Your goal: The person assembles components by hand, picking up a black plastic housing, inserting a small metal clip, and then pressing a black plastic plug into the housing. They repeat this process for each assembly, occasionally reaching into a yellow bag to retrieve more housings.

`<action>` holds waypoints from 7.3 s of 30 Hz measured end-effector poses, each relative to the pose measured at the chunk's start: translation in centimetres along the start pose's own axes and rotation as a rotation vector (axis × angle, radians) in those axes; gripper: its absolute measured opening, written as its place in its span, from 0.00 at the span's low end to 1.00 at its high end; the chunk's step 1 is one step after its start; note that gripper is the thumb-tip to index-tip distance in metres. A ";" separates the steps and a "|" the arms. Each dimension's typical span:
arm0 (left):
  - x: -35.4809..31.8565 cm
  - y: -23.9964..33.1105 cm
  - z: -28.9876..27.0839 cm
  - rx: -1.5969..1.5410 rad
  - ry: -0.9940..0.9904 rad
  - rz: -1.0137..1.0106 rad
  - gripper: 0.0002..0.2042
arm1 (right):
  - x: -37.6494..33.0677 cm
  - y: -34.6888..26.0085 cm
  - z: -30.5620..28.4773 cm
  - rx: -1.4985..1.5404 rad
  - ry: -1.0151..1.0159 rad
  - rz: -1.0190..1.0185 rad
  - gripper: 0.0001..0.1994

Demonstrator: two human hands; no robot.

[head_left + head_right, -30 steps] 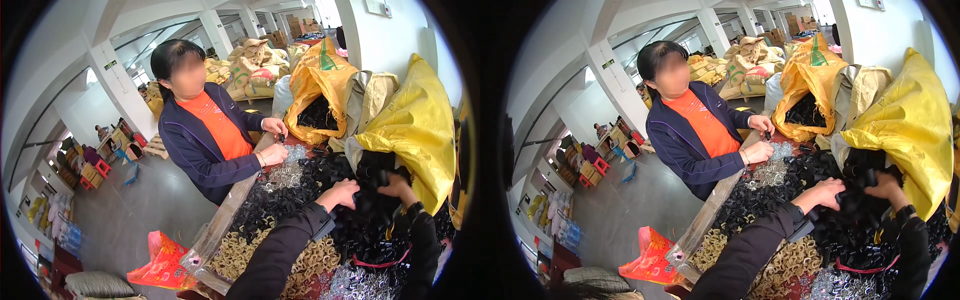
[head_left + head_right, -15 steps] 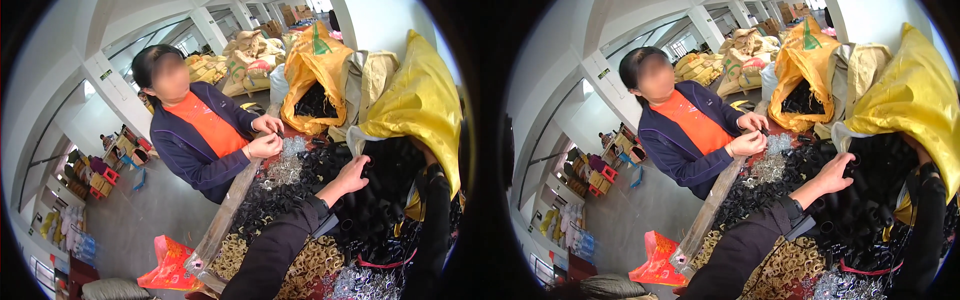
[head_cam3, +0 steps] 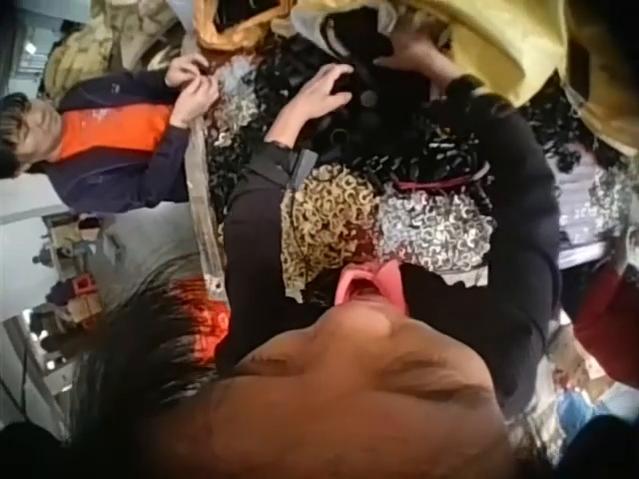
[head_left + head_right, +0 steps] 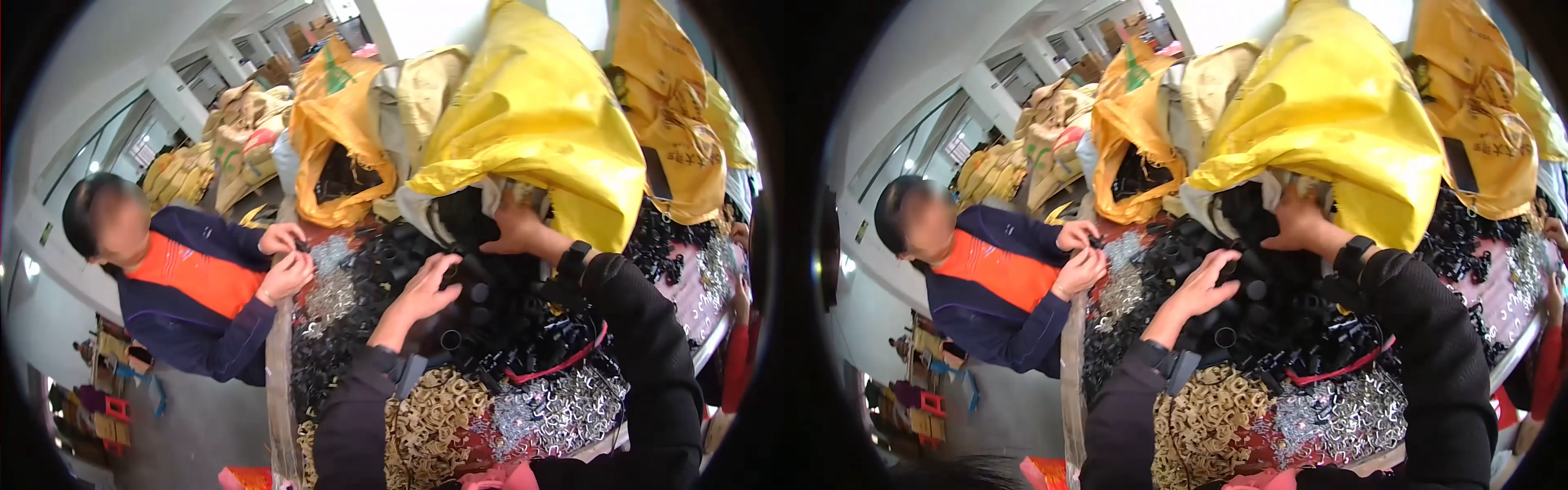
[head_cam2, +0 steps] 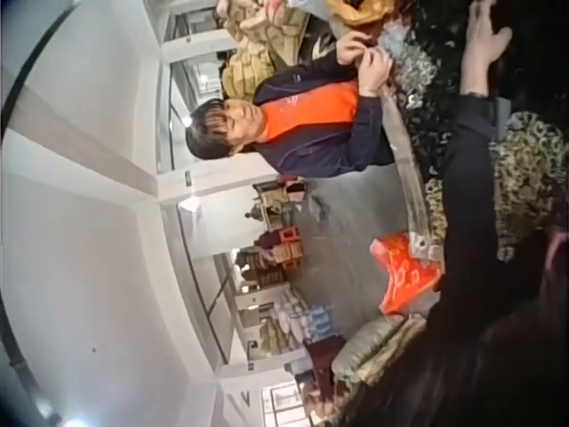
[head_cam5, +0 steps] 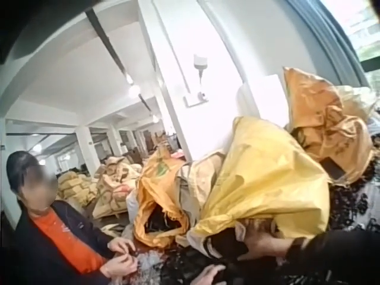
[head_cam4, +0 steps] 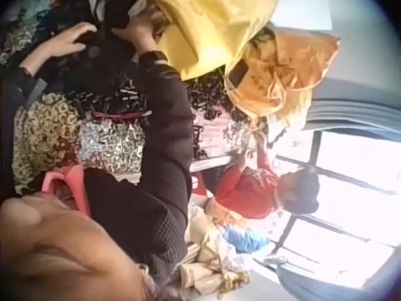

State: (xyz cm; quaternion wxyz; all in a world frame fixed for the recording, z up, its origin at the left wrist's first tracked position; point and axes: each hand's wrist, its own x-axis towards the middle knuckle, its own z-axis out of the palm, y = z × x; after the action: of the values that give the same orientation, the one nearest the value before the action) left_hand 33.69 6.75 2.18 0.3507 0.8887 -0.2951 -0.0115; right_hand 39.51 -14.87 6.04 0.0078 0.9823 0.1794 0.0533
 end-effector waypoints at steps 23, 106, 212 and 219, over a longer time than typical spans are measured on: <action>-1.7 1.5 -0.5 0.284 -0.137 -0.087 0.37 | -9.6 -0.6 -10.4 0.649 0.583 -0.370 0.12; -8.0 16.7 11.7 0.025 0.208 0.067 0.13 | -24.0 6.5 2.6 0.249 0.129 0.017 0.20; 12.6 16.6 2.2 -0.875 0.472 -0.302 0.04 | -36.0 6.1 -4.7 1.760 -0.799 -0.438 0.04; 15.5 15.6 -2.0 -0.768 0.622 -0.358 0.03 | -38.0 16.9 -4.9 1.569 -0.048 0.331 0.04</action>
State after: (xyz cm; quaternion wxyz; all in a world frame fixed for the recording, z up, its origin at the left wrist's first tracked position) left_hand 38.90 -9.38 16.40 0.7147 0.6941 0.0051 0.0858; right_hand 9.60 -44.08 7.57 -0.6893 0.7161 0.0165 -0.1090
